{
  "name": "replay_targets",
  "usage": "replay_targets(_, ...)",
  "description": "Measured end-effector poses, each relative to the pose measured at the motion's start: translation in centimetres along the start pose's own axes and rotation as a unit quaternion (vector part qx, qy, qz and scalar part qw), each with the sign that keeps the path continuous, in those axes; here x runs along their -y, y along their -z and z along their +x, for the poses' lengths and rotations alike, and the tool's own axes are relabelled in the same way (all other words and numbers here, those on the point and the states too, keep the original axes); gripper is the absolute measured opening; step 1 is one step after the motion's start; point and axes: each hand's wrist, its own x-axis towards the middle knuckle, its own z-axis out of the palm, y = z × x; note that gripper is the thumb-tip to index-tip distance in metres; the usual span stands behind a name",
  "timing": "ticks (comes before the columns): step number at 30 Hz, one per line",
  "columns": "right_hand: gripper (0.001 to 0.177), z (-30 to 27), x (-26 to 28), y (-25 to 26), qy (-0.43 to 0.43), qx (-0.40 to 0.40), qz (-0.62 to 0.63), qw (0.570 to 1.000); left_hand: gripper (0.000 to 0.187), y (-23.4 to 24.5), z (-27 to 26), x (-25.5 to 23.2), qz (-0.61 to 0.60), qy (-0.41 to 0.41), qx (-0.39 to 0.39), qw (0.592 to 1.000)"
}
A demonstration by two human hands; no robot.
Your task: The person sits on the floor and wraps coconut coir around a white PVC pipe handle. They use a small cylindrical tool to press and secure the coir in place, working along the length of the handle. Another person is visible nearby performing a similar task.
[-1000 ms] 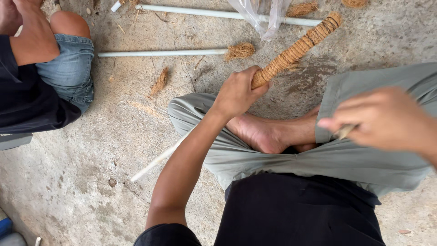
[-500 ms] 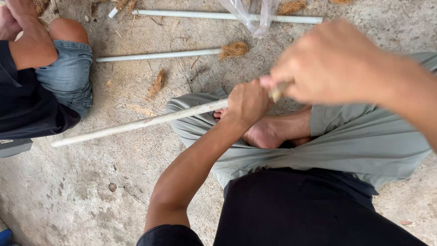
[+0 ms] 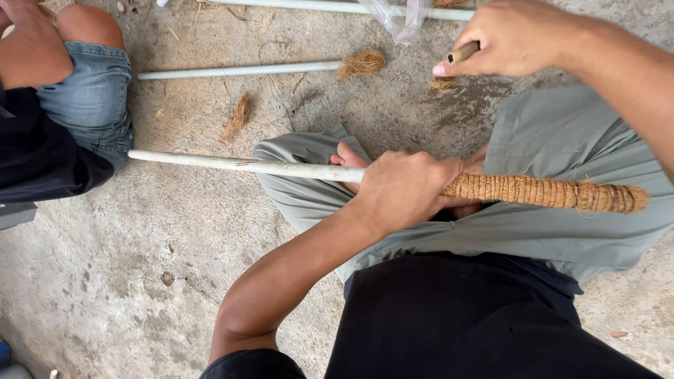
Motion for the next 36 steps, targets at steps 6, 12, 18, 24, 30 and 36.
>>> replay_targets(6, 0.069, -0.1, -2.2, -6.5, -0.061, 0.027, 0.213, 0.975, 0.037, 0.9, 0.2, 0.5, -0.042, 0.017, -0.029, 0.999)
replay_targets(12, 0.037, -2.7, 0.2, -12.3, -0.117, -0.077, 0.591, 0.794, 0.027, 1.8, 1.4, 2.5, -0.102, 0.092, -0.124, 0.983)
replay_targets(18, 0.048, -5.5, 4.8, -14.6, -0.065, -0.159, 0.756, 0.631, 0.025, 2.4, 3.1, 6.5, -0.127, 0.190, -0.170, 0.959)
replay_targets(24, 0.051, -7.1, 9.1, -12.4, -0.029, -0.266, 0.625, 0.733, 0.026, 1.4, 4.1, 8.7, -0.062, 0.208, -0.235, 0.947)
replay_targets(30, 0.052, -6.9, 10.5, -10.3, -0.041, -0.312, 0.493, 0.811, 0.032, 1.3, 4.2, 9.3, -0.065, 0.226, -0.293, 0.927)
replay_targets(36, 0.054, -7.1, 10.4, -10.4, -0.044, -0.324, 0.496, 0.804, 0.030, 1.3, 3.8, 10.0, -0.060, 0.288, -0.228, 0.928)
